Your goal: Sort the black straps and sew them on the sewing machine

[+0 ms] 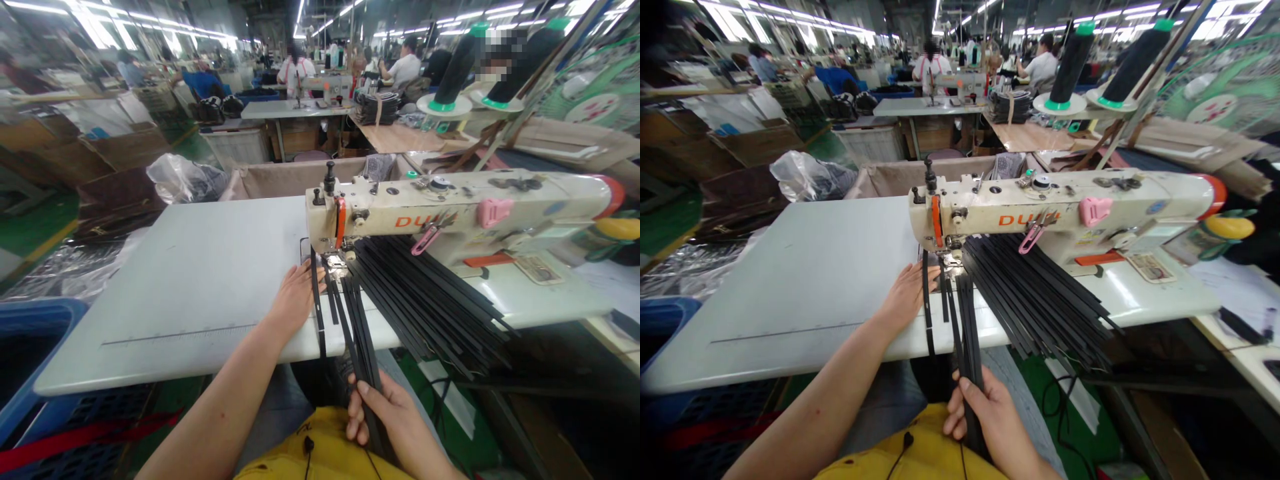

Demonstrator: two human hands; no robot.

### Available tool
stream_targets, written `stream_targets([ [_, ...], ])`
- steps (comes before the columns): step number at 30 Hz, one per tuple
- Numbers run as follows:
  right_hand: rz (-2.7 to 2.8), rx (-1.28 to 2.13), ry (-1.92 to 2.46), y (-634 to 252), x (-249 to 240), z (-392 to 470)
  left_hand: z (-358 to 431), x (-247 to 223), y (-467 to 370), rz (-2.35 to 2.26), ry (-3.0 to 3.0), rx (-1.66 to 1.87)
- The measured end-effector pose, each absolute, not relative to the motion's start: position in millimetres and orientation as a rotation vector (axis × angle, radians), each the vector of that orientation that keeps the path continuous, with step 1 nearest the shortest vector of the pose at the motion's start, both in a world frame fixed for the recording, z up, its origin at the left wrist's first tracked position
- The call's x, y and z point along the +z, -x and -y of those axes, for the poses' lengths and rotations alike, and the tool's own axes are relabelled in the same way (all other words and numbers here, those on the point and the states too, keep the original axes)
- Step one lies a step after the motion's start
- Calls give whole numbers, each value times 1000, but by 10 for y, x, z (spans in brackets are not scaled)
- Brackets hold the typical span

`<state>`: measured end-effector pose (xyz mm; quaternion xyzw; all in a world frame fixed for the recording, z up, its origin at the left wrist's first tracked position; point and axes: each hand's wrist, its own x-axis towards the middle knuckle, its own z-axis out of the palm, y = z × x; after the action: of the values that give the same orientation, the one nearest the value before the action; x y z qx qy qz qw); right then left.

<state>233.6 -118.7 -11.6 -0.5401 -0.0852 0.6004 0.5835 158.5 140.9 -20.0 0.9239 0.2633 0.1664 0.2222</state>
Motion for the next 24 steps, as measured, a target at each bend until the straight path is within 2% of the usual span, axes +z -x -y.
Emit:
stream_targets([
  [24, 177, 1401, 1314, -2317, -129, 1126, -1434, -336, -1598, -669, -2637, 589],
])
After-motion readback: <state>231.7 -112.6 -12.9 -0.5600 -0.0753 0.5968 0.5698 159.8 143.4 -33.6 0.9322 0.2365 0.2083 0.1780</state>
